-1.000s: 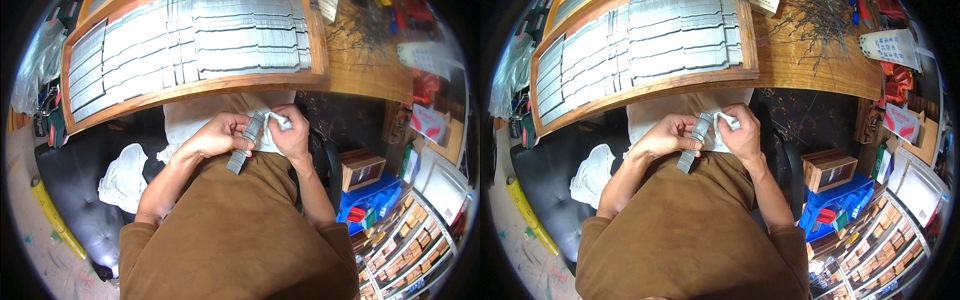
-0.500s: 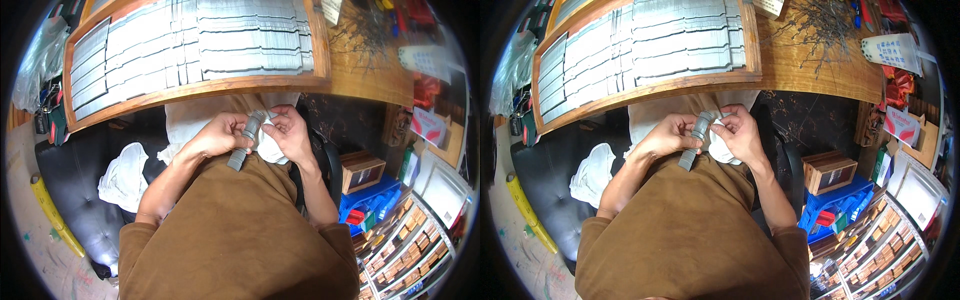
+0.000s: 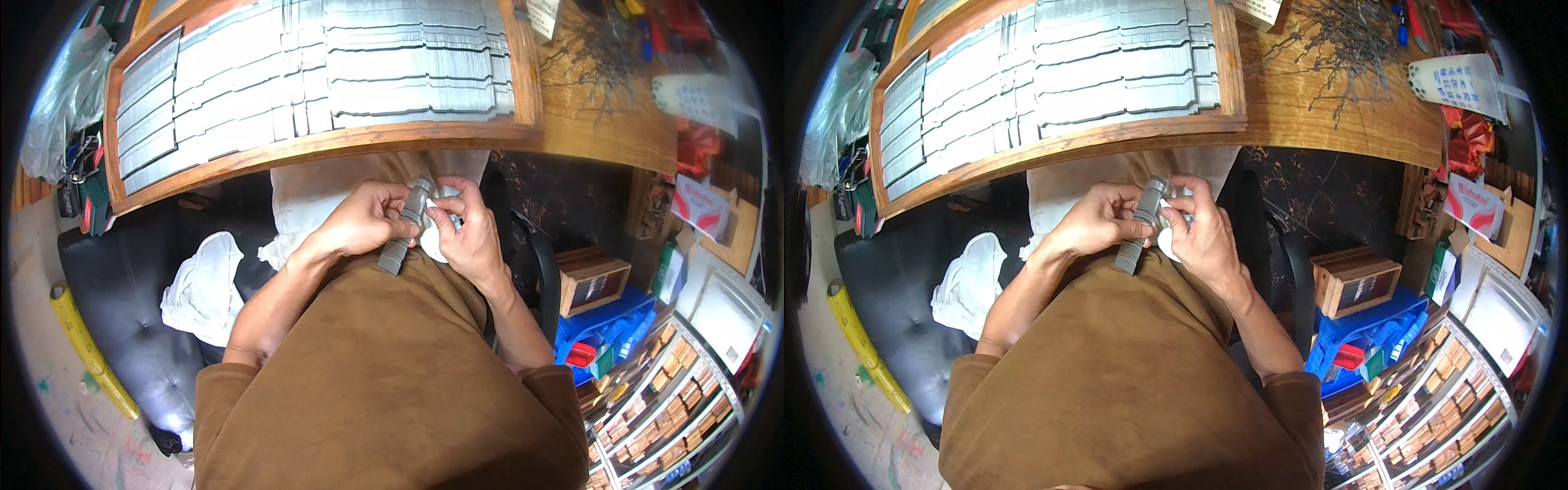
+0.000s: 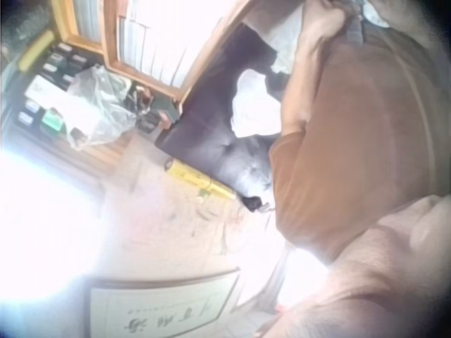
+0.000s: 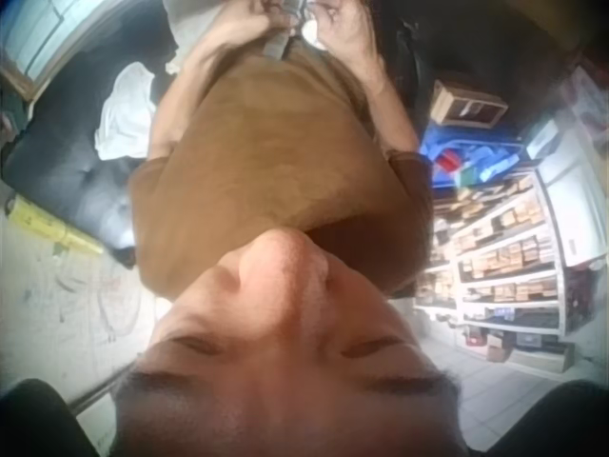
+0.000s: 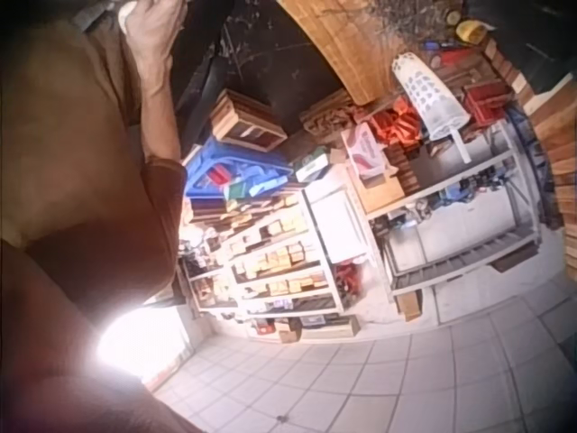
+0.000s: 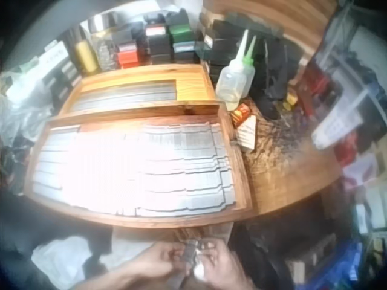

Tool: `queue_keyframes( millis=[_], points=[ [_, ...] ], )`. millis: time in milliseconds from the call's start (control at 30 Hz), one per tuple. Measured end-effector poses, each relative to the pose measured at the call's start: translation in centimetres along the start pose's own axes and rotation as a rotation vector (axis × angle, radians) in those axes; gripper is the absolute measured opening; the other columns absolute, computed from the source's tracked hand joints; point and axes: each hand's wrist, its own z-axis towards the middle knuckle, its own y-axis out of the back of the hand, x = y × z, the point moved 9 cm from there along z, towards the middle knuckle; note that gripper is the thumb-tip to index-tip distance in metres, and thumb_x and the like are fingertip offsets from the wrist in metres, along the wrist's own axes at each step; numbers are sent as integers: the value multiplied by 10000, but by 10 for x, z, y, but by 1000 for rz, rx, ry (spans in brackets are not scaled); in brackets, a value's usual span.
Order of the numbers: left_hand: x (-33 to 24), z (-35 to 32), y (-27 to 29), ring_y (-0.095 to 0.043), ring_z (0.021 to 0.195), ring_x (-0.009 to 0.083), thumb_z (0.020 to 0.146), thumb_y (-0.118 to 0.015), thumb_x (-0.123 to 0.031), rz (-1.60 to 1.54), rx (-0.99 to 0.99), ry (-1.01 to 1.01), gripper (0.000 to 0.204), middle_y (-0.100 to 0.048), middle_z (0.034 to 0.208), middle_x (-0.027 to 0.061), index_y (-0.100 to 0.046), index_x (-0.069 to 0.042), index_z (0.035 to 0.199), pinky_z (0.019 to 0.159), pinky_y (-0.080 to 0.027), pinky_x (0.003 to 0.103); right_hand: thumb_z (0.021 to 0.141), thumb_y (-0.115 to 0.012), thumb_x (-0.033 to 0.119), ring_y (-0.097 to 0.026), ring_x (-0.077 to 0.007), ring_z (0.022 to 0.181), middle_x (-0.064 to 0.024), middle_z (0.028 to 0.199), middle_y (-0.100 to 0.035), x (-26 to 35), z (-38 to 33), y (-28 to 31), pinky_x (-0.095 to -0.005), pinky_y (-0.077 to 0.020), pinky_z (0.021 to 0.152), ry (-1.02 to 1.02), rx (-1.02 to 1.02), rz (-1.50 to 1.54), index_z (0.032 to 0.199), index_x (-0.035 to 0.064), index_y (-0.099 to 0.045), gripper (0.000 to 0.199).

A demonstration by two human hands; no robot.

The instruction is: The person picks up a small metal strip from a wooden tray and repeatedly folds and unfolds it with both hands. The person occasionally wipes the strip with a white cloth. The strip is held and manipulated over the lap throughout the clip.

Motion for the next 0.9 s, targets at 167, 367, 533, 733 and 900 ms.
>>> queue_keyframes(
  millis=[167, 367, 533, 733, 900],
  points=[
    [-3, -3, -1, -676, 795, 135, 867, -682, 63, -111, -3, -1, 280, -696, 917, 74, -623, 64, 1141, 749, -552, 263, 869, -735, 36, -733, -230, 916, -174, 949, -738, -9, 2, 5, -310, -533, 794, -37, -53, 47, 1144, -12, -574, 322],
    [5, -3, -7, -704, 791, 158, 851, -728, 32, -231, 56, 31, 341, -703, 941, 73, -623, 37, 1175, 754, -587, 282, 878, -717, 35, -747, -261, 910, -163, 964, -751, -15, 7, 12, -331, -568, 753, 24, -119, 75, 1047, -4, -601, 209],
    [10, -4, -7, -718, 805, 163, 872, -705, 22, -291, 63, 78, 343, -705, 966, 62, -613, 20, 1203, 722, -583, 261, 876, -715, 35, -748, -258, 900, -156, 969, -751, -10, -1, 13, -329, -577, 749, 116, -265, 27, 1009, -3, -603, 178],
    [5, -5, -5, -713, 796, 178, 852, -726, 26, -314, 50, 82, 371, -696, 930, 77, -613, 36, 1206, 747, -602, 300, 859, -731, 35, -749, -251, 875, -151, 921, -751, -13, -6, 16, -323, -577, 739, 127, -383, 35, 991, -9, -653, 160],
    [0, -2, -3, -697, 812, 172, 856, -728, 20, -230, 24, 22, 338, -693, 928, 84, -616, 40, 1173, 773, -589, 305, 836, -745, 30, -738, -247, 783, -153, 861, -740, -13, 1, 15, -327, -567, 699, 141, -265, -6, 924, -12, -698, 107]
  ],
)
